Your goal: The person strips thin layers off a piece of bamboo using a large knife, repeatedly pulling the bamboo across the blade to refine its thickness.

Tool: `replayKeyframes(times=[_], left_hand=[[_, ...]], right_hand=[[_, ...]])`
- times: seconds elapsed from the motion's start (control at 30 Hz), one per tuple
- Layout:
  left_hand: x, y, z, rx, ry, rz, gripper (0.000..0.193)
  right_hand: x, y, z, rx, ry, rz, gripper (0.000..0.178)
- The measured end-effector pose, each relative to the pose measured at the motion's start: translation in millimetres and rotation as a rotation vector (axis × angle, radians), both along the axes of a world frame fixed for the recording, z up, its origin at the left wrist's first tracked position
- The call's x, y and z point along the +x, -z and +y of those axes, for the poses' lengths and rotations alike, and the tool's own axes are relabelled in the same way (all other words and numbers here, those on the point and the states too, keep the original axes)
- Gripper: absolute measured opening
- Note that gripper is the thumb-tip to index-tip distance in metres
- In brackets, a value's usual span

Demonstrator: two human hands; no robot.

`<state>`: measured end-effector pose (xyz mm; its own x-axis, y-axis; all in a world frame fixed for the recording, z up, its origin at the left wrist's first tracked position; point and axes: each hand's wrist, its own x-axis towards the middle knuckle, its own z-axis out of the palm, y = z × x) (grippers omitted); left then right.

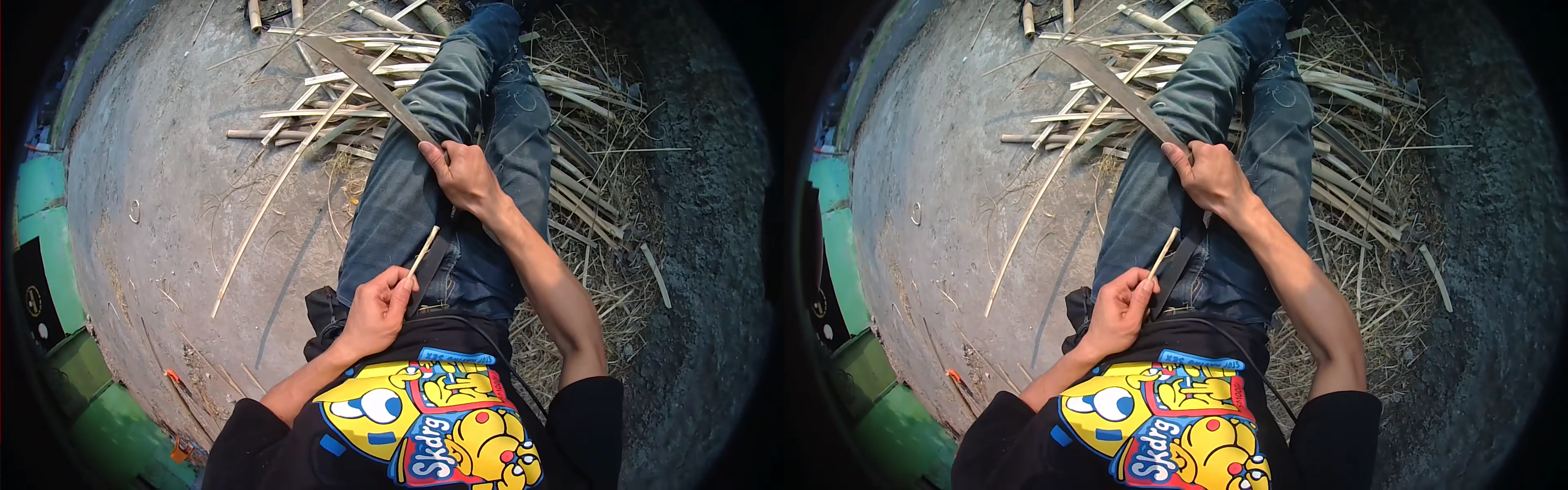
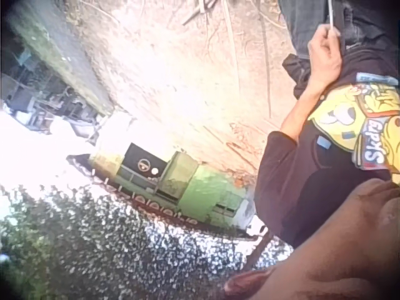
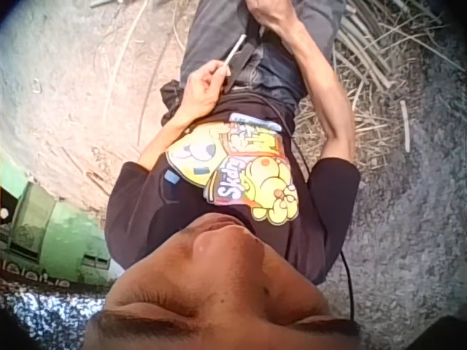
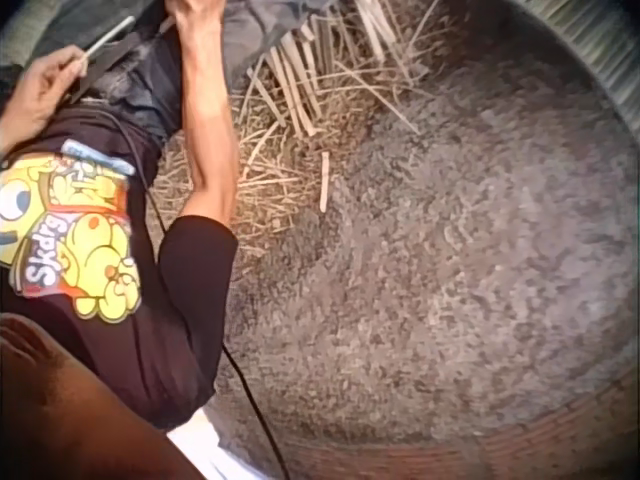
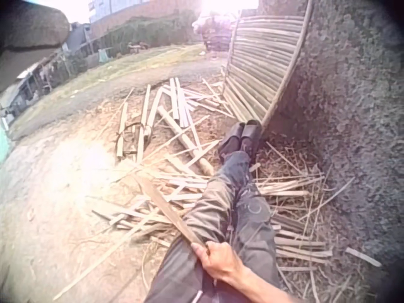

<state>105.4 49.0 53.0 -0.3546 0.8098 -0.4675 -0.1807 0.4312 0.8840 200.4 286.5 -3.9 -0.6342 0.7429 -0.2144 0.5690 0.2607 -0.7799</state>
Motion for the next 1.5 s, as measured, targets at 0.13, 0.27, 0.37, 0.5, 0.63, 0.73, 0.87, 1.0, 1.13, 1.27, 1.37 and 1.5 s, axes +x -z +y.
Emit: replayKeyframes(times=[0.13,0.27,0.37,0.5,0.63,0.73,0.87,1.0,1.13,1.27,1.37,1.5], left_hand=[[-51.8,-0.9,-7.7,0.132,-0.177,-0.023,0.023],[-61.0,11.3,14.5,0.122,-0.165,-0.037,0.024],[-56.5,22.8,35.7,0.132,-0.099,-0.137,0.024],[-49.2,42.0,61.6,0.085,-0.046,-0.370,0.025],[-49.1,42.8,68.8,0.030,0.009,-0.438,0.025],[-50.6,43.9,69.7,-0.007,-0.029,-0.509,0.024],[-40.9,43.6,66.4,0.010,-0.049,-0.391,0.024],[-34.2,40.4,54.1,0.062,-0.077,-0.313,0.024],[-7.7,-2.4,14.5,-0.085,0.114,-0.234,0.026],[-42.9,-11.3,-22.7,0.100,-0.239,-0.092,0.025],[-68.5,1.0,-14.2,0.109,-0.262,-0.013,0.025],[-66.5,18.4,18.1,0.078,-0.111,0.115,0.024]], right_hand=[[14.2,-0.2,-15.6,0.140,-0.250,-0.022,0.070],[15.6,-15.4,-10.4,-0.001,-0.186,0.014,0.067],[18.8,-23.9,-16.5,-0.122,-0.117,0.232,0.064],[23.7,-22.0,-19.1,-0.081,-0.231,0.066,0.062],[16.5,-22.5,-26.8,-0.074,-0.281,-0.046,0.062],[12.4,-21.7,-25.1,-0.075,-0.283,-0.117,0.064],[10.7,-21.0,-26.7,0.001,-0.293,-0.195,0.068],[3.8,-23.9,-27.6,0.076,-0.321,-0.260,0.070],[8.2,-3.5,-4.5,0.070,-0.136,-0.114,0.071],[14.1,-10.1,-12.4,0.112,-0.320,-0.173,0.071],[15.2,-19.0,-12.1,0.055,-0.303,-0.100,0.069],[17.1,-31.0,-15.1,-0.068,-0.199,0.001,0.067]])
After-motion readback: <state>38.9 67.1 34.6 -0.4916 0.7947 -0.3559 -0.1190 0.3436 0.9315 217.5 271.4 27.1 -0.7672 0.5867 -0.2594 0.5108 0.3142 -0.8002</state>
